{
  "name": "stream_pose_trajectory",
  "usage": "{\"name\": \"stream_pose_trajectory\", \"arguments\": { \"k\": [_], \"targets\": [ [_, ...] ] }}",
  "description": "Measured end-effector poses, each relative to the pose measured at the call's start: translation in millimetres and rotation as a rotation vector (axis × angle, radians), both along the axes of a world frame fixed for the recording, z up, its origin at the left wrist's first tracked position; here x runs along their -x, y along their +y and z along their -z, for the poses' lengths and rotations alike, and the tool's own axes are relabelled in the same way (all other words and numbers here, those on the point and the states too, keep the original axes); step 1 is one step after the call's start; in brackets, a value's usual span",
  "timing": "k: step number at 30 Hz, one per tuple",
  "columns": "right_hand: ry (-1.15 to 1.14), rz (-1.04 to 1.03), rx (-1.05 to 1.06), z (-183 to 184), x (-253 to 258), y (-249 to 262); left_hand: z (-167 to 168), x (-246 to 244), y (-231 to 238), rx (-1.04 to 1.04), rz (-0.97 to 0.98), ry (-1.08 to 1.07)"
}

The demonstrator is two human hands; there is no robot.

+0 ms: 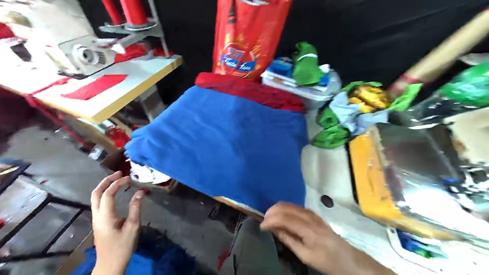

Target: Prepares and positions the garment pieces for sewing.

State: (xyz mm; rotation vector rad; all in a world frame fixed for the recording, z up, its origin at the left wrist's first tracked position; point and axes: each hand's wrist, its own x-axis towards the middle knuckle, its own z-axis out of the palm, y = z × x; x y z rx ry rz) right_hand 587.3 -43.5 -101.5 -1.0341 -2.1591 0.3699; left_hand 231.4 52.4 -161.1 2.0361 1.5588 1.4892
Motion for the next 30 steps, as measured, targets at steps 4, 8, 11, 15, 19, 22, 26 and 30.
{"name": "stream_pose_trajectory", "arguments": {
  "k": [4,8,11,15,19,22,26,30],
  "targets": [
    [-0.203,0.135,-0.004,10,-59,26,-36,-94,-1,-0.172,0.289,0.030],
    [-0.136,-0.016,0.154,20,-79,29,-29,-170,-16,-0.092,0.685,0.198],
    [-0.019,-0.046,0.162,31,-85,27,-15,-190,-20,-0.028,0.788,0.287],
    [0.165,-0.071,0.102,38,-86,27,-17,-190,-17,-0.018,0.767,0.317],
    [0.199,-0.067,0.041,39,-85,25,-24,-190,-20,0.008,0.756,0.337],
    [0.254,-0.036,0.124,32,-84,21,-28,-191,-22,0.019,0.751,0.325],
    [0.344,-0.005,0.155,33,-83,23,-34,-198,-30,0.005,0.726,0.275],
    [0.439,-0.016,0.206,35,-82,26,-36,-203,-31,-0.001,0.694,0.286]
  ]
}}
